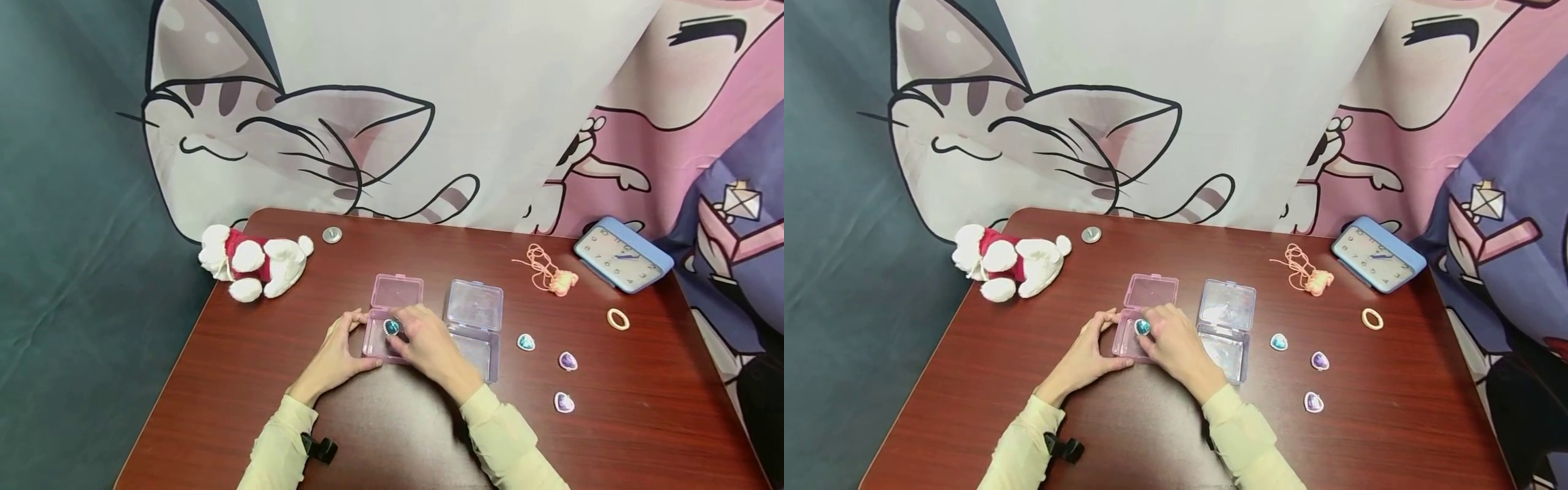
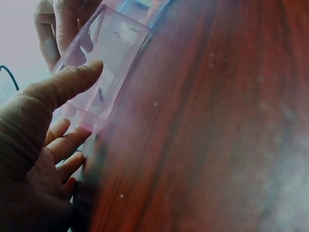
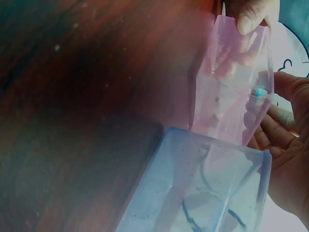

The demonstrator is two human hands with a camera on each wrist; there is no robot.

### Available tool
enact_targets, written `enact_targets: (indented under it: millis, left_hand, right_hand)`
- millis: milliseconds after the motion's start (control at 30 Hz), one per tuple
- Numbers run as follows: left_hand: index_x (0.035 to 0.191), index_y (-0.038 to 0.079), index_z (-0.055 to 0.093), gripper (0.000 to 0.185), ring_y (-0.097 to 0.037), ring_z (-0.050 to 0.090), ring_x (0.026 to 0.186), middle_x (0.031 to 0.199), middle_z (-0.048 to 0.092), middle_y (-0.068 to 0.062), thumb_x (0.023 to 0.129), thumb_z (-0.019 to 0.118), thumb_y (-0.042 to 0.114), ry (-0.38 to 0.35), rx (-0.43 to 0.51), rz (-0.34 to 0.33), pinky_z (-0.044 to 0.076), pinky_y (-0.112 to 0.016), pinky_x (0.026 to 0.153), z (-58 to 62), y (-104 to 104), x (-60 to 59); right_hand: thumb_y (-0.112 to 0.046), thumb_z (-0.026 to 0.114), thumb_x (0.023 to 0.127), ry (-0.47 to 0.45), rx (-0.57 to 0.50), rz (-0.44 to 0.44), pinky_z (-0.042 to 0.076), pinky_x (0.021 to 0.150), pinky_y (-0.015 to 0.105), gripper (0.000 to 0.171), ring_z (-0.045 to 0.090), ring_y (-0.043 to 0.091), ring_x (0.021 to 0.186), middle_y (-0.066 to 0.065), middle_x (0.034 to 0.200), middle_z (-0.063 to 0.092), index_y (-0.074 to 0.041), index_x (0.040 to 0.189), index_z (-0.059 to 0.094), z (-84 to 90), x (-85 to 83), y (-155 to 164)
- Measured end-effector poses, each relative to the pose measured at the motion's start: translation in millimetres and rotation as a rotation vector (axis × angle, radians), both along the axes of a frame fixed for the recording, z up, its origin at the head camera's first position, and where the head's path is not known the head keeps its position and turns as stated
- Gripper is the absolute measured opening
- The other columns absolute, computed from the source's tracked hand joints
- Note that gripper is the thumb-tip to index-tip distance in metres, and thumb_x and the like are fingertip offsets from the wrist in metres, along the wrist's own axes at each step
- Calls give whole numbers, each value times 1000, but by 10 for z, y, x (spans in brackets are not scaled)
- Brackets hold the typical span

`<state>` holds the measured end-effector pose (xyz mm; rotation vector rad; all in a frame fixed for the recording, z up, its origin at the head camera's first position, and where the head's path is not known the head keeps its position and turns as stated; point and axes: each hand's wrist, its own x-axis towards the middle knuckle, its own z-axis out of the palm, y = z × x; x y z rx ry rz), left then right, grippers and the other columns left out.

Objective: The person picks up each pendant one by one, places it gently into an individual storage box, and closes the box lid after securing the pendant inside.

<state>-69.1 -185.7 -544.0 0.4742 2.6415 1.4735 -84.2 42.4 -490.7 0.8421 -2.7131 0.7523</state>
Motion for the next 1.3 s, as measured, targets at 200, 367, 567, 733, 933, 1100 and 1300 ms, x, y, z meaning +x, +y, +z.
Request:
enact_targets:
  millis: [200,367,567,733,933,1100,1300]
  left_hand:
    - [130,15,53,73,-34,38,153,149,59,-6,74,98,27,3,0,0,22,-62,123,3,8,-7]
    - [131,15,53,73,-34,38,153,150,58,-7,74,98,28,-2,5,-3,21,-61,123,-3,13,-7]
    - [130,15,52,73,-35,38,152,152,57,-10,74,98,25,-6,4,-9,21,-61,123,0,13,-7]
    - [130,14,53,72,-35,38,152,151,58,-9,74,98,25,1,5,-9,21,-62,123,1,12,-8]
    - [129,14,54,72,-35,38,152,149,60,-9,74,98,25,7,3,-1,22,-62,123,-8,14,-2]
    - [128,14,54,72,-36,39,151,149,60,-9,73,98,24,15,4,-3,23,-63,122,-18,14,-4]
    - [127,17,53,71,-35,37,152,152,58,-7,73,99,25,-12,-4,5,22,-64,122,-13,10,-11]
  right_hand:
    - [-19,88,85,44,-1,18,56,90,43,37,69,27,99,8,104,77,-5,117,75,-52,-19,-51]
    - [-19,89,85,33,17,32,55,88,43,37,69,26,97,5,105,79,-6,116,75,-66,-23,-93]
    - [-20,88,86,16,29,29,54,87,41,38,67,23,97,4,109,79,-6,118,75,-72,-17,-121]
    - [-18,88,85,14,16,38,52,86,41,39,65,24,96,5,110,79,-6,120,75,-77,-15,-142]
    - [-20,88,85,12,21,35,51,84,40,41,64,22,95,3,113,79,-7,122,74,-87,-5,-150]
    - [-18,88,85,22,-6,20,52,88,41,40,65,23,97,4,109,79,-6,120,74,-62,11,-98]
    - [-15,93,79,121,-70,-42,54,87,43,43,65,26,97,7,102,76,-4,116,75,34,32,83]
